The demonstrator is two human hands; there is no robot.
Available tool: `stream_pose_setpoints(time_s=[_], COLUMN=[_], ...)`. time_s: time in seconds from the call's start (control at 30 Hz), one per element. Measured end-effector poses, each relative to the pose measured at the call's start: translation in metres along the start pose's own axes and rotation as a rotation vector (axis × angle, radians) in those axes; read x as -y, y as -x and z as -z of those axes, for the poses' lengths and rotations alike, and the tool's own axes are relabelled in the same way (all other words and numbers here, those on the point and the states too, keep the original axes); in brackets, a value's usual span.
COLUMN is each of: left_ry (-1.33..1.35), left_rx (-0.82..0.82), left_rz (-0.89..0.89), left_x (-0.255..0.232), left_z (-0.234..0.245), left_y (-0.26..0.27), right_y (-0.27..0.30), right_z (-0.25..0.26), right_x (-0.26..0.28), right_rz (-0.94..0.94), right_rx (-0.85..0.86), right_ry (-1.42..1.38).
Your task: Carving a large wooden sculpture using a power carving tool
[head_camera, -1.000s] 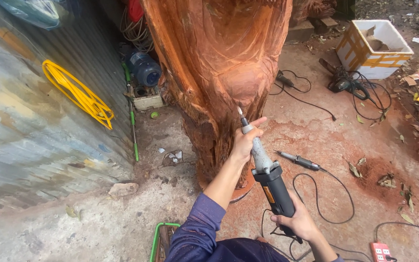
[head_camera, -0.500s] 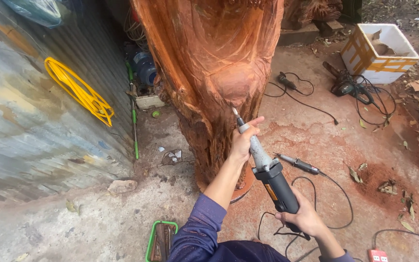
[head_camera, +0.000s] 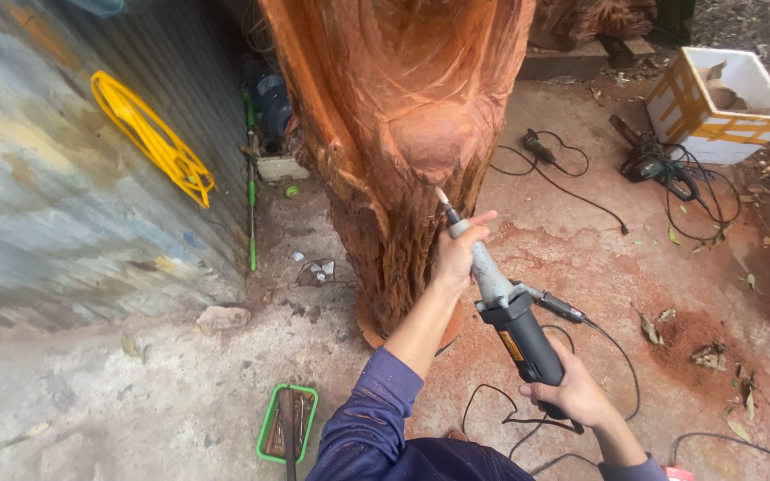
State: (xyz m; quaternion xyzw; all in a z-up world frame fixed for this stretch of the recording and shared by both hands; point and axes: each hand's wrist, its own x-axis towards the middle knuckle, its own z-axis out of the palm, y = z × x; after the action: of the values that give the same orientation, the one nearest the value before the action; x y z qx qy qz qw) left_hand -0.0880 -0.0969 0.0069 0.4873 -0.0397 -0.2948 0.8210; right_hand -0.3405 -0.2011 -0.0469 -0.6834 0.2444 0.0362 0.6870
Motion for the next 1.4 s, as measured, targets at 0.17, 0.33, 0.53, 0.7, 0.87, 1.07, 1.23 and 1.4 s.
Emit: stream_pose_setpoints(time_s=[0.17, 0.33, 0.53, 0.7, 0.87, 1.07, 1.23, 1.4], left_ry=[-0.059, -0.037, 0.218, 0.133, 0.161, 0.158, 0.187, 0.193], left_rx=[0.044, 0.079, 0.143, 0.131, 0.108, 0.058, 0.009, 0.026], left_rz=[-0.106, -0.253, -0.338, -0.365, -0.417, -0.415, -0.429, -0.420], left_x=[0.005, -0.005, -0.012, -0.014, -0.010, -0.009, 0.000, -0.002], left_z=[-0.012, -0.006, 0.005, 0.004, -0.002, -0.004, -0.003, -0.005], left_y=[0.016, -0.005, -0.020, -0.026, -0.022, -0.024, -0.031, -0.029], right_y=[-0.002, -0.032, -0.034, -0.042, -0.047, -0.062, -0.068, -0.069], right_z=[0.020, 0.046, 0.035, 0.038, 0.046, 0.062, 0.068, 0.072], right_x=[-0.003, 0.022, 0.052, 0.053, 0.062, 0.043, 0.041, 0.045], right_rz=[-0.069, 0.147, 0.067, 0.107, -0.020, 0.034, 0.048, 0.048], right_rx=[-0.099, -0.075, -0.070, -0.011, 0.000, 0.026, 0.048, 0.068], right_ry=[0.273, 0.614, 0.661, 0.491, 0.530, 0.576, 0.547, 0.611])
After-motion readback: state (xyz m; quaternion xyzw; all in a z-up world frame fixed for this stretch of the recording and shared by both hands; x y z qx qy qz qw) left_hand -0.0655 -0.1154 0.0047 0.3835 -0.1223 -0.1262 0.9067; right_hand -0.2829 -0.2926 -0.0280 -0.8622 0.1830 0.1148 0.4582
